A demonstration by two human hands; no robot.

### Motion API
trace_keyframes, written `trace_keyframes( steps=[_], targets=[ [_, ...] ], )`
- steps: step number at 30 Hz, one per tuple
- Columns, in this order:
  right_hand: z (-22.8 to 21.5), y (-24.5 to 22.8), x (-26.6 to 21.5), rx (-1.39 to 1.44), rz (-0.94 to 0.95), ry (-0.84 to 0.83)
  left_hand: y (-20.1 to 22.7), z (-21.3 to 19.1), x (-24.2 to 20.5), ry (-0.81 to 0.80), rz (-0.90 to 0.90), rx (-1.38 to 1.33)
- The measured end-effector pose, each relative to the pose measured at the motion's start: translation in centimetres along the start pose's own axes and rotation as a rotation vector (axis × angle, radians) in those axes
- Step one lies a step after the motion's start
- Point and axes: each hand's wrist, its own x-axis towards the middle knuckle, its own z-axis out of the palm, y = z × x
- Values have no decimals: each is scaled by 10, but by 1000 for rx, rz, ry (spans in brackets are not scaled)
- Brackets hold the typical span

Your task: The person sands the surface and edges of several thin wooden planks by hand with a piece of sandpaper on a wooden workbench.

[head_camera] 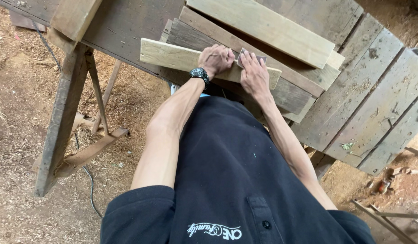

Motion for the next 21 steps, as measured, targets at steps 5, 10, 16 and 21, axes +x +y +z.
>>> trace_keyframes(
  steps=[5, 10, 16, 21],
  targets=[
    [-17, 0, -18, 48, -37, -44, -1, 4, -1, 69, 12, -64],
    [-9, 6, 0, 55, 58, -70, -3, 7, -6, 39, 12, -40],
    [-17, -5, -25, 40, -15, -47, 4, -8, -13, 3, 49, -24],
    [-27, -24, -28, 53, 22, -45, 16, -32, -13, 22, 49, -108]
  ],
)
